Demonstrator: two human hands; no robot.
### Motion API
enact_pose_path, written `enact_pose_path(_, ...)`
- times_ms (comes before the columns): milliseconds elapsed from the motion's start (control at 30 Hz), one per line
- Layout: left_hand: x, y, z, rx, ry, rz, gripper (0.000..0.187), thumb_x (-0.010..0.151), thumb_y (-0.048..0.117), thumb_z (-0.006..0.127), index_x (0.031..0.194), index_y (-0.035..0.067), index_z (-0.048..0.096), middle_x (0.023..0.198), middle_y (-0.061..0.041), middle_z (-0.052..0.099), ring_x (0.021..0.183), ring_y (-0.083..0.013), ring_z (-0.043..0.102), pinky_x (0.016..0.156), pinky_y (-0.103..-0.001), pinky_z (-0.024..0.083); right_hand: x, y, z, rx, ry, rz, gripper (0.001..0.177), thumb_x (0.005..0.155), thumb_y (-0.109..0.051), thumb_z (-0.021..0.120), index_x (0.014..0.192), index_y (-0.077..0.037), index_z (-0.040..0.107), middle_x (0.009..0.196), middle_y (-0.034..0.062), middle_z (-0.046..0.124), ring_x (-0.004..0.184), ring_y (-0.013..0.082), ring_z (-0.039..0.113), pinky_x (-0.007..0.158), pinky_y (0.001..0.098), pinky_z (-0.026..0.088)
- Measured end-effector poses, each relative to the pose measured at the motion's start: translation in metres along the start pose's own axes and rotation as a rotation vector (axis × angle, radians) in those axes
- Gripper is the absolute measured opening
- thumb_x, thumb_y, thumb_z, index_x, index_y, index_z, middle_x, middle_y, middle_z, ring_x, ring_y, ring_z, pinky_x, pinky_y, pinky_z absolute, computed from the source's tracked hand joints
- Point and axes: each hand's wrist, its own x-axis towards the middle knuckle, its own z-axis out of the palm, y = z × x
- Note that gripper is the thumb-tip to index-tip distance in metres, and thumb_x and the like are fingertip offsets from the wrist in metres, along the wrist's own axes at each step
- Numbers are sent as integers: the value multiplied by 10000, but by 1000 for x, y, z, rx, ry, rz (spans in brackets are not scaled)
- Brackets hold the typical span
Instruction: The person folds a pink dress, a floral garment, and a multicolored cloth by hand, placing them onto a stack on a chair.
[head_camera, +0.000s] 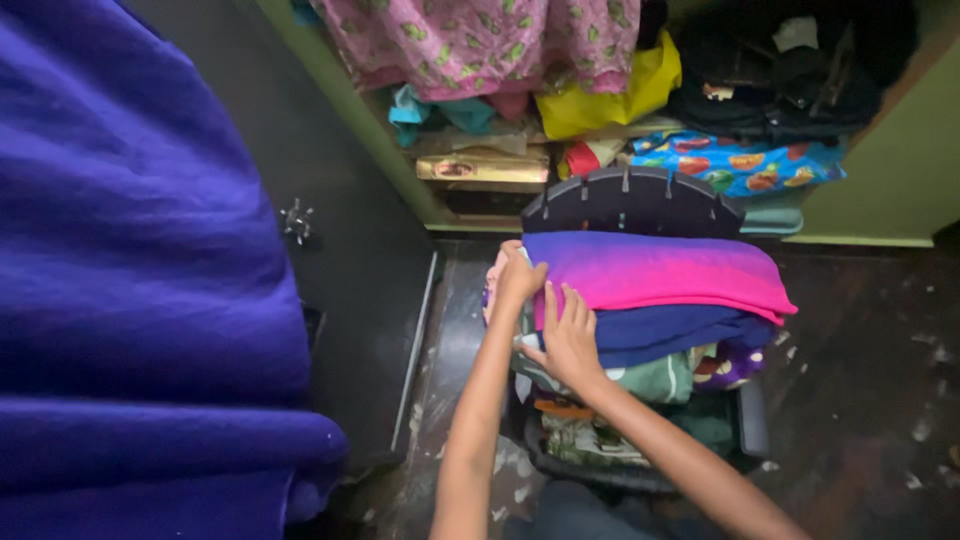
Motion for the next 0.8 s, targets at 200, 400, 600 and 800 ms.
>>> enact_pose_path(200,13,24,23,-560,-215,624,176,993,89,632,1109,21,746,1072,-133,788,1002,-275,737,902,-403,561,-10,20,-16,-216,137,44,681,704,-245,751,1360,-231,569,1411,222,481,1287,377,475,1032,583,342)
enact_pose_path(400,19,95,20,-687,-454,211,262,980,150,602,1149,38,768,836,-12,716,634,-86,618,582,-237,484,-5,71,-121,-43,192,43,465,719,-163,718,1183,-175,695,1106,82,666,1103,278,615,986,511,401)
enact_pose_path(600,27,138,15,-312,-430,435,303,929,290,632,1042,93,832,777,-69,790,711,-120,725,671,-279,561,6,98,-200,203,210,-18,166,834,-159,721,984,-103,764,947,121,715,908,327,689,801,430,524)
enact_pose_path(800,25,157,1,68,-273,501,356,759,433,745,1041,226,809,792,-81,810,790,-265,770,964,-468,471,22,118,-193,220,193,-42,264,833,-9,622,1043,-87,763,991,133,708,933,356,696,800,417,545)
